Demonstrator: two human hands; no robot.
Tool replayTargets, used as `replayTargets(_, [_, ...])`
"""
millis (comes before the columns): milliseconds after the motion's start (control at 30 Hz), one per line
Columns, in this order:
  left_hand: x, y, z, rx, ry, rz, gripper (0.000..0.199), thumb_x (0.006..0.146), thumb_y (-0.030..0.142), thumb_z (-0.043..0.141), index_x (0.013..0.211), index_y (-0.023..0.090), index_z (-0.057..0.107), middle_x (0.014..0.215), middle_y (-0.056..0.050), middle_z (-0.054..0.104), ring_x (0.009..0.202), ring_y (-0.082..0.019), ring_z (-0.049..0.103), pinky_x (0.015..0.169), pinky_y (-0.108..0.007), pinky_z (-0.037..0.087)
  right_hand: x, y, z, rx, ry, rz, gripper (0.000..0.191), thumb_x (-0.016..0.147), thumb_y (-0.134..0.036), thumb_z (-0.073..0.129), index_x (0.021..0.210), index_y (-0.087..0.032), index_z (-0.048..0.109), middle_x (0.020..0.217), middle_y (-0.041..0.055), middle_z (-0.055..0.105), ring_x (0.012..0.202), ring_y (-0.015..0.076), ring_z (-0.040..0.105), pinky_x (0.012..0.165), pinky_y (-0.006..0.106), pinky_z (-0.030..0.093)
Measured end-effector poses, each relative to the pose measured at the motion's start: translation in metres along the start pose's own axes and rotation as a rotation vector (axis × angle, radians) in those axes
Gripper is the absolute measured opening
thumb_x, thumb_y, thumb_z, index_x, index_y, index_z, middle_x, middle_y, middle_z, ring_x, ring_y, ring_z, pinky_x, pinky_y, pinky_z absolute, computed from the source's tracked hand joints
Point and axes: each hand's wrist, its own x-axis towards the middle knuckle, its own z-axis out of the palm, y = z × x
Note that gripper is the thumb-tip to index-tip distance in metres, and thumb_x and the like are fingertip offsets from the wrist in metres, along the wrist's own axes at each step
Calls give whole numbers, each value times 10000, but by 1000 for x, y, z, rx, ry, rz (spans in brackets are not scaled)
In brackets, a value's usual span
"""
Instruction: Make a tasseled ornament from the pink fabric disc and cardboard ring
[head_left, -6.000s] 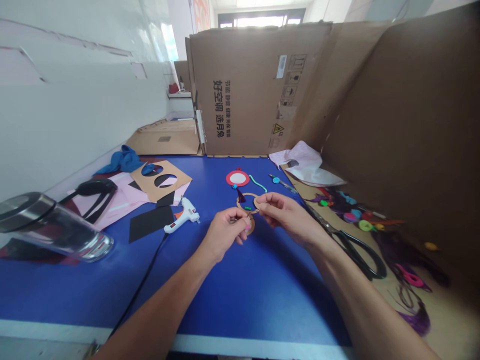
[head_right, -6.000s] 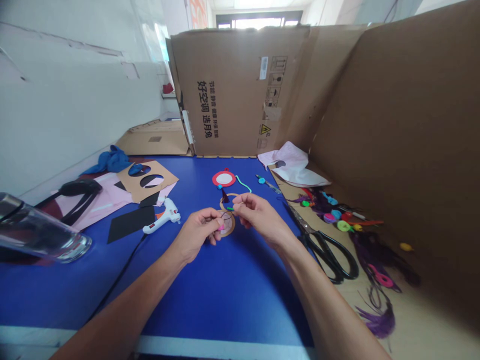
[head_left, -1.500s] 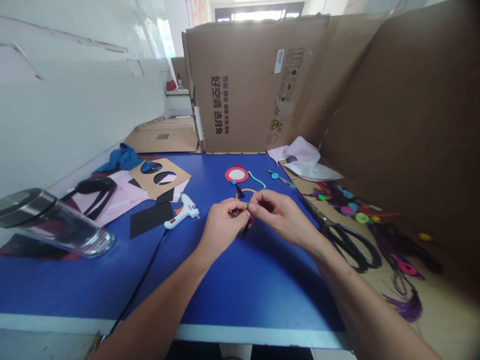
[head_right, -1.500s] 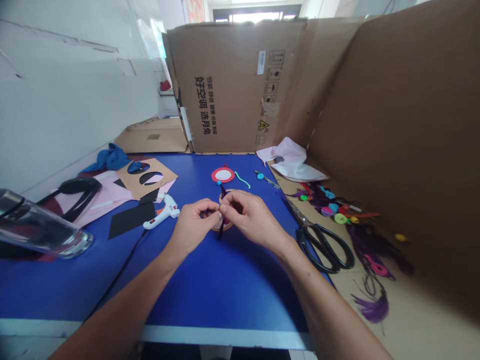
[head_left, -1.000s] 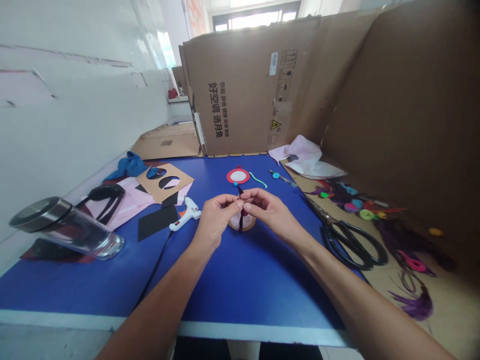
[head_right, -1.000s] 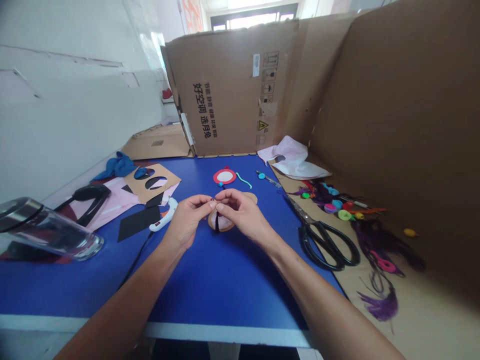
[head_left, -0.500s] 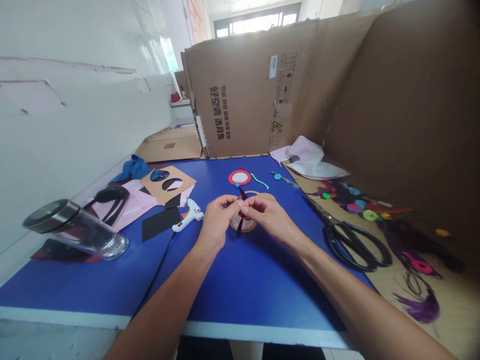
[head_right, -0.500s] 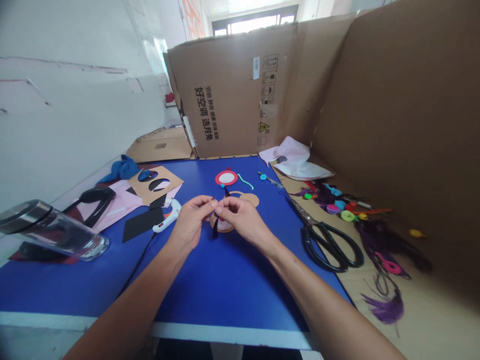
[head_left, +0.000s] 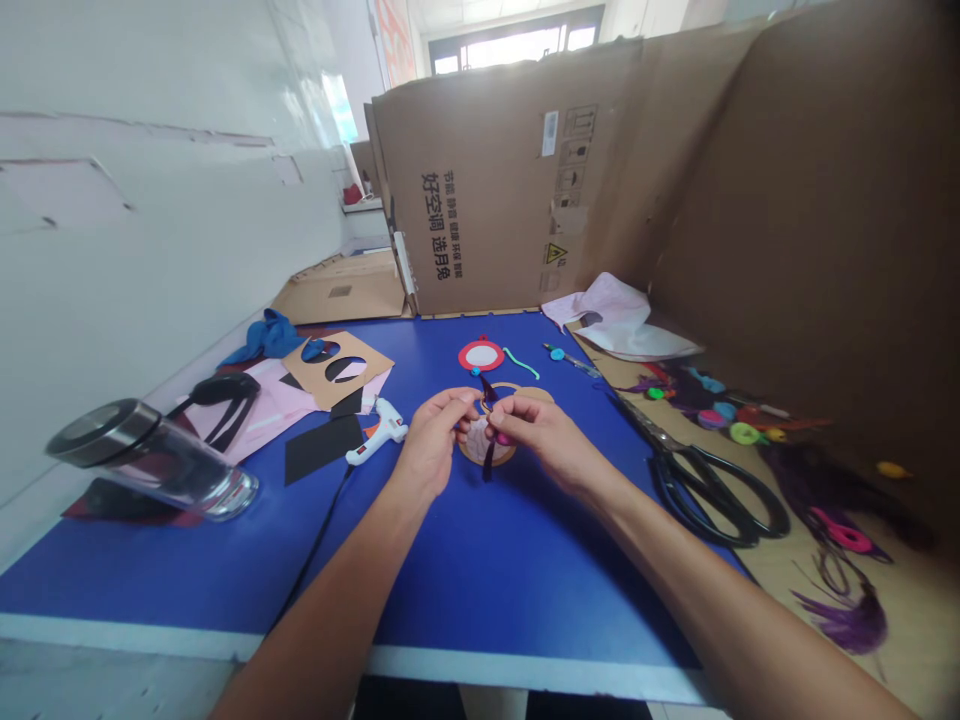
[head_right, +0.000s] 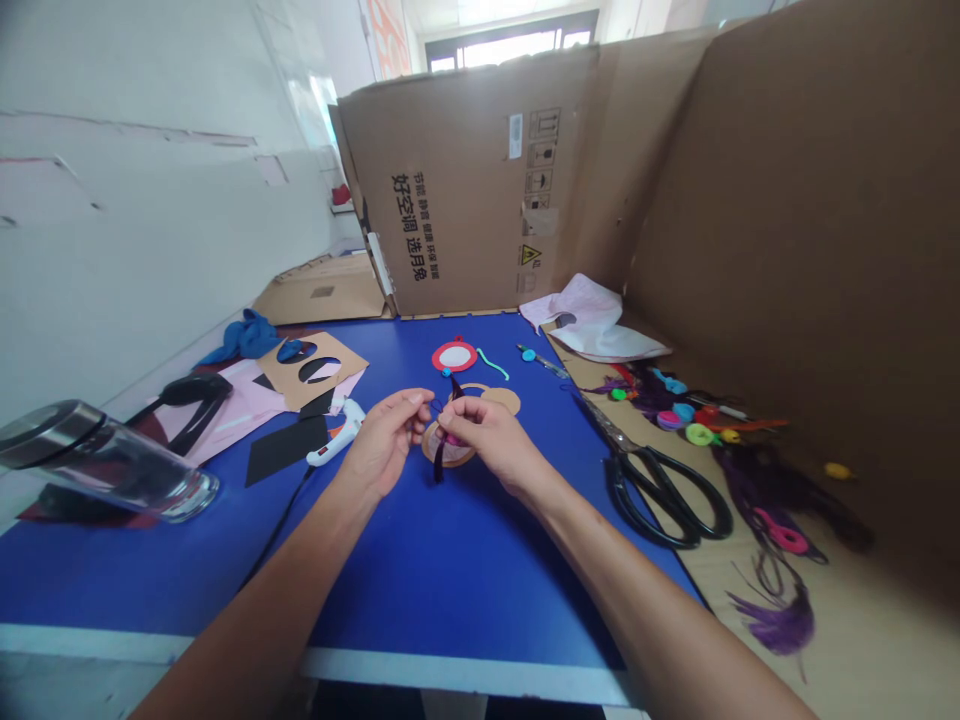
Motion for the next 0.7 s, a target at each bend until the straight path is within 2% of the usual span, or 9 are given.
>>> replayTargets(233, [0, -2, -5, 28, -69, 8, 354, 691, 423, 901, 921, 175, 797, 723, 1, 671, 615, -98, 546, 608, -241, 410, 0, -1, 0, 33, 2, 28, 433, 745, -579, 879, 761, -186, 696, 754, 6, 685, 680, 137, 564, 703, 290, 459])
replayTargets(400, [1, -3, -6, 113, -56, 78, 316, 719, 420, 892, 891, 174, 794, 761, -12, 708, 636, -107, 577, 618, -245, 428, 1, 1, -1, -10, 9, 10, 411, 767, -562, 862, 775, -184, 702, 769, 11, 691, 692, 142, 576, 713, 295, 469])
replayTargets(700, [0, -1, -2, 130, -38, 63, 276, 699, 387, 888, 799, 167, 755, 722, 0, 692, 611, -102, 573, 603, -237, 434, 3, 9, -1, -31, 21, 3, 395, 780, -542, 858, 798, -184, 692, 760, -7, 681, 687, 132, 571, 704, 281, 454])
